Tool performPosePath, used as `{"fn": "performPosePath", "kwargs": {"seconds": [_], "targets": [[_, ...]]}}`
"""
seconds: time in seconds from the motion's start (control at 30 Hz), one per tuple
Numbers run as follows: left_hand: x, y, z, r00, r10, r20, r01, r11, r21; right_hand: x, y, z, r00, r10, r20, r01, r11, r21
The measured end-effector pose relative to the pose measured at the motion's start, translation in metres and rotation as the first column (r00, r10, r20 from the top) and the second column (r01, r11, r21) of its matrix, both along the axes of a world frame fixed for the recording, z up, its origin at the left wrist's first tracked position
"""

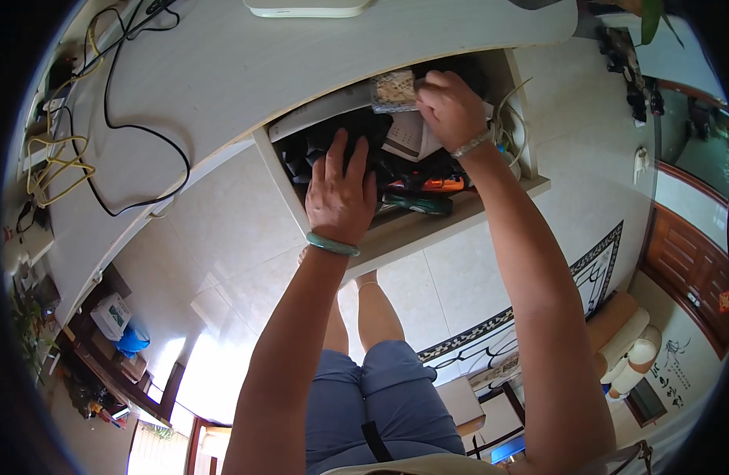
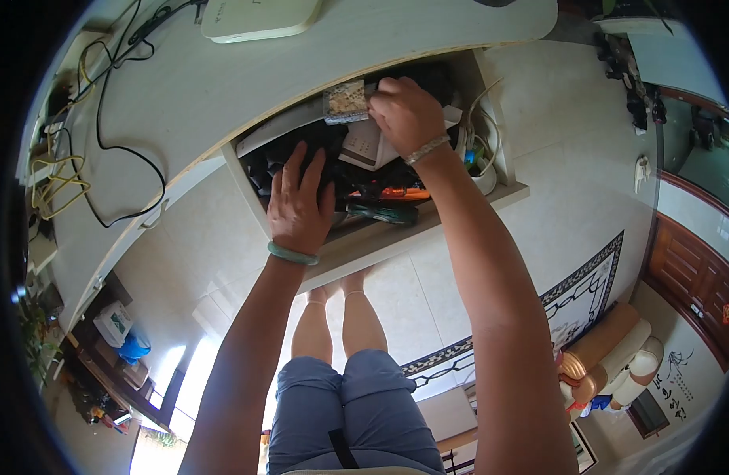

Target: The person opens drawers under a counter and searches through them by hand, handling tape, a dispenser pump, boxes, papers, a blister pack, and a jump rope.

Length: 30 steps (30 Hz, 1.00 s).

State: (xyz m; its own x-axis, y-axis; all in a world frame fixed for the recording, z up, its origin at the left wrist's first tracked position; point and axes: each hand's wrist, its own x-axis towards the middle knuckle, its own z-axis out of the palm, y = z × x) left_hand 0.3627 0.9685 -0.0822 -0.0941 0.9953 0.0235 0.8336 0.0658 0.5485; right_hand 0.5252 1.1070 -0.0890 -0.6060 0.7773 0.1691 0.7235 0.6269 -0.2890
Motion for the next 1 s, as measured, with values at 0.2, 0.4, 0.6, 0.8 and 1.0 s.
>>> {"fn": "performPosePath", "kwargs": {"seconds": [0.2, 0.4, 0.6, 0.8, 1.0], "targets": [[-0.014, 0.001, 0.002, 0.996, -0.002, 0.093, 0.0, 1.0, 0.014, 0.026, -0.012, 0.024, 0.964, -0.117, -0.241, 0.119, 0.993, -0.003], [-0.022, 0.0, 0.004, 0.988, 0.042, 0.151, -0.03, 0.996, -0.081, 0.064, -0.026, 0.023, 0.639, -0.456, -0.619, 0.091, 0.844, -0.528], [-0.027, -0.016, 0.032, 0.876, 0.175, 0.448, -0.131, 0.983, -0.127, 0.071, -0.063, 0.03, 0.58, -0.554, -0.598, 0.194, 0.806, -0.559], [-0.007, -0.025, 0.05, 0.67, 0.193, 0.717, -0.117, 0.981, -0.155, 0.064, -0.104, 0.05, 0.935, 0.013, -0.355, -0.08, 0.981, -0.175], [-0.006, -0.007, 0.041, -0.032, 0.698, 0.715, -0.323, 0.67, -0.668, 0.068, -0.099, 0.053, 0.825, -0.314, -0.47, 0.094, 0.896, -0.434]]}}
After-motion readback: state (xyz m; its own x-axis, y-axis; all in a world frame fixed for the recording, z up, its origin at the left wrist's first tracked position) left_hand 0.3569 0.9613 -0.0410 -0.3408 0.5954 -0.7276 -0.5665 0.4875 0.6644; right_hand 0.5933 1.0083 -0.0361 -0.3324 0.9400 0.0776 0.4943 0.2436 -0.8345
